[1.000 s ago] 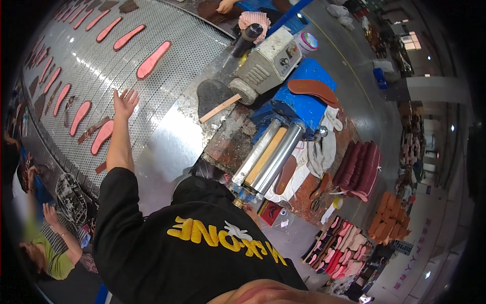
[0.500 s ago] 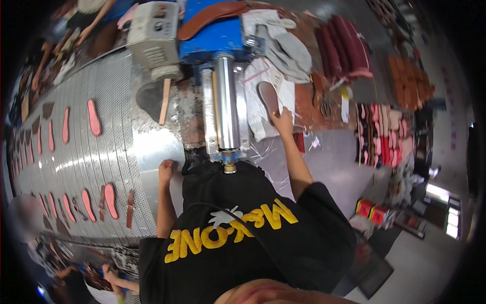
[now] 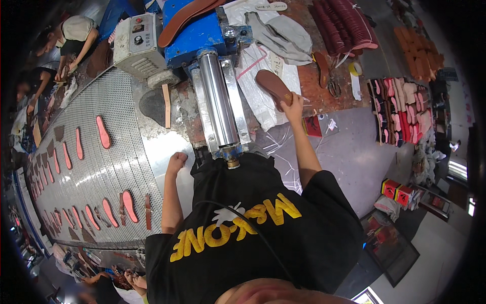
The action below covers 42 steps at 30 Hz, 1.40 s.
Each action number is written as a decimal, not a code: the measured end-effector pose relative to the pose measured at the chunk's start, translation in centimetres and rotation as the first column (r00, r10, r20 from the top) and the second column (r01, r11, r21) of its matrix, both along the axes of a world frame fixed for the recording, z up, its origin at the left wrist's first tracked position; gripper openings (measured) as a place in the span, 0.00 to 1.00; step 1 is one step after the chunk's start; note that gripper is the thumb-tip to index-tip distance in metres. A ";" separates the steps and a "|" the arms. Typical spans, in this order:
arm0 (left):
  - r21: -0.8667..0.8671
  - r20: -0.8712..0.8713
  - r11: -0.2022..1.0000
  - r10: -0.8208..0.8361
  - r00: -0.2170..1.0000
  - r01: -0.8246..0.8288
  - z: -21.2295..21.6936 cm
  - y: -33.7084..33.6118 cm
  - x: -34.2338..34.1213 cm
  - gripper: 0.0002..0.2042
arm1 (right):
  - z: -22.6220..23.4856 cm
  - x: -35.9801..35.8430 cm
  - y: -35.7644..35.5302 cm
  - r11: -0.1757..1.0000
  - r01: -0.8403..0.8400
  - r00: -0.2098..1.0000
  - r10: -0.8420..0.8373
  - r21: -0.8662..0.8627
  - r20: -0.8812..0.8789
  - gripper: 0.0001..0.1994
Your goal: Apply adhesive to shoe soles using a roller machine and then press them onto the shoe bottom.
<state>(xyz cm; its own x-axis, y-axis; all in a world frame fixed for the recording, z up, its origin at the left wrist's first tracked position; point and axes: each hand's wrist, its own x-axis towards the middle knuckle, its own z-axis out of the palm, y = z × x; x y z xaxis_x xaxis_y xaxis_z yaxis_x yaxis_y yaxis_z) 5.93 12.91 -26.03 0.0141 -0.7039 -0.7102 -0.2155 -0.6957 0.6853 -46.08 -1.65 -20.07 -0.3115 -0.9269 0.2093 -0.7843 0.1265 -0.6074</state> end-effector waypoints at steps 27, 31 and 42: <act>-0.660 0.653 0.400 -0.114 0.749 0.636 25.4 -11.8 -6.5 0.32 | 24.5 17.8 -4.2 0.708 -0.698 0.661 0.694 -0.104 0.285 0.22; -0.604 0.739 0.421 -0.024 0.674 0.677 23.8 -10.5 -2.7 0.32 | 25.9 24.1 -9.2 0.647 -0.743 0.647 0.760 -0.169 0.062 0.19; -0.126 -0.788 0.786 0.291 0.543 -0.605 8.0 4.5 3.5 0.31 | 25.3 35.4 -22.2 0.676 -0.650 0.316 0.654 0.345 -0.687 0.33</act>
<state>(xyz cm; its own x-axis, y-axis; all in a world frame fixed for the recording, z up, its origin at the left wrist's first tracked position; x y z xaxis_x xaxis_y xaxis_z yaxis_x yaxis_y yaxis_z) 9.42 17.40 -18.04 0.0194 -0.9363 -0.3508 0.7031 -0.2366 0.6705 -10.71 -23.81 5.20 0.6491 -0.7602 0.0278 -0.7495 -0.6329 0.1942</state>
